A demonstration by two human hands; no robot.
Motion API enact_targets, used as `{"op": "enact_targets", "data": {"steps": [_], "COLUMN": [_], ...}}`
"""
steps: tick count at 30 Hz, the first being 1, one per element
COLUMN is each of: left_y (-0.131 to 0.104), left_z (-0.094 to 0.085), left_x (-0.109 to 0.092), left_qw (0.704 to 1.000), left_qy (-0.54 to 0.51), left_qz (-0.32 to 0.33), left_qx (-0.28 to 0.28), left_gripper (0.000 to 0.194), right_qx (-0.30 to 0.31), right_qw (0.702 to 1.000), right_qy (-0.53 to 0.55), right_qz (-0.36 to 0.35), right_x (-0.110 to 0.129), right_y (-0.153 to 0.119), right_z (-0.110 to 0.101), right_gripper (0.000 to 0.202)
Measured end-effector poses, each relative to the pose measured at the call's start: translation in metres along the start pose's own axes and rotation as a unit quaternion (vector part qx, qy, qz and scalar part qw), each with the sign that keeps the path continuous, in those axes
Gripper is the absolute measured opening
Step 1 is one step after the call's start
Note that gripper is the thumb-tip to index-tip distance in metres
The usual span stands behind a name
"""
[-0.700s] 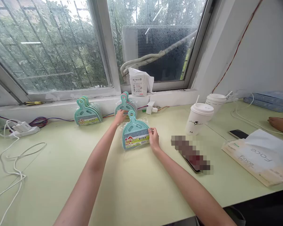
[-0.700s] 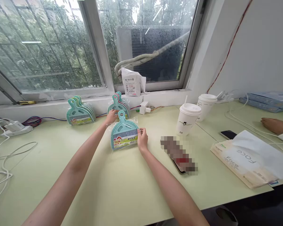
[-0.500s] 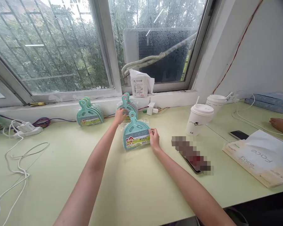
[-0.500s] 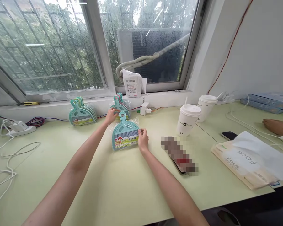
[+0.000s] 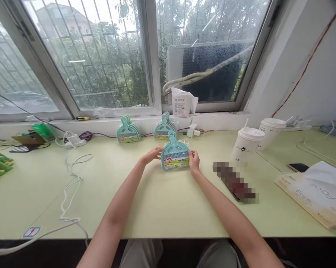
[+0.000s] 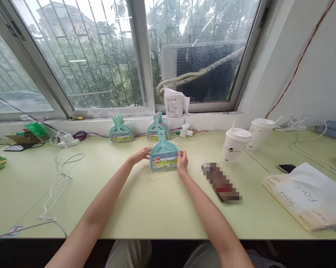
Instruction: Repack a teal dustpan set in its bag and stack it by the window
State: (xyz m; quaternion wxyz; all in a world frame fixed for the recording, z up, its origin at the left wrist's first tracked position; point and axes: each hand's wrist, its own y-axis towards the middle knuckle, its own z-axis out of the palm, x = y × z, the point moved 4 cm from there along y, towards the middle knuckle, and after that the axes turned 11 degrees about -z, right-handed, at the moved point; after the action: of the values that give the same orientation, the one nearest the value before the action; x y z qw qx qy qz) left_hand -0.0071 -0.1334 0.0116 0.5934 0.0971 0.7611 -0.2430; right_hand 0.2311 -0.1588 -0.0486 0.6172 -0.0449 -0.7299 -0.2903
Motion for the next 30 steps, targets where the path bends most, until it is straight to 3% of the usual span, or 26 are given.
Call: {"op": "enact_targets", "data": {"steps": [2, 5, 7, 9, 12, 17, 23, 26, 30], "left_y": [-0.017, -0.034, -0.043, -0.051, -0.060, -0.062, -0.059, -0.062, -0.063], "left_z": [0.006, 0.010, 0.010, 0.009, 0.009, 0.005, 0.011, 0.021, 0.030], "left_x": [0.007, 0.021, 0.031, 0.041, 0.052, 0.055, 0.056, 0.054, 0.052], "left_qw": [0.999, 0.997, 0.992, 0.983, 0.973, 0.969, 0.956, 0.954, 0.949], "left_qy": [0.016, -0.016, -0.051, -0.098, -0.151, -0.166, -0.223, -0.249, -0.280], "left_qz": [0.016, 0.021, 0.019, 0.022, 0.032, 0.052, 0.065, 0.083, 0.097], "left_qx": [-0.032, -0.074, -0.111, -0.153, -0.172, -0.173, -0.178, -0.147, -0.107], "left_gripper": [0.053, 0.044, 0.041, 0.042, 0.046, 0.049, 0.050, 0.053, 0.058], "right_qx": [0.036, 0.050, 0.068, 0.140, 0.250, 0.216, 0.165, 0.196, 0.236], "right_qw": [0.999, 0.983, 0.952, 0.917, 0.882, 0.888, 0.930, 0.958, 0.971], "right_qy": [-0.005, -0.066, -0.120, -0.151, -0.159, -0.147, -0.091, -0.072, 0.028], "right_qz": [-0.024, -0.164, -0.275, -0.343, -0.365, -0.377, -0.317, -0.199, -0.020], "right_x": [0.008, 0.034, 0.055, 0.069, 0.078, 0.077, 0.060, 0.045, 0.031], "right_y": [-0.006, -0.021, -0.036, -0.052, -0.072, -0.075, -0.052, -0.042, -0.038], "right_z": [0.002, 0.000, 0.002, 0.010, 0.024, 0.021, 0.006, 0.006, 0.005], "right_gripper": [0.042, 0.036, 0.028, 0.019, 0.020, 0.025, 0.041, 0.048, 0.041]}}
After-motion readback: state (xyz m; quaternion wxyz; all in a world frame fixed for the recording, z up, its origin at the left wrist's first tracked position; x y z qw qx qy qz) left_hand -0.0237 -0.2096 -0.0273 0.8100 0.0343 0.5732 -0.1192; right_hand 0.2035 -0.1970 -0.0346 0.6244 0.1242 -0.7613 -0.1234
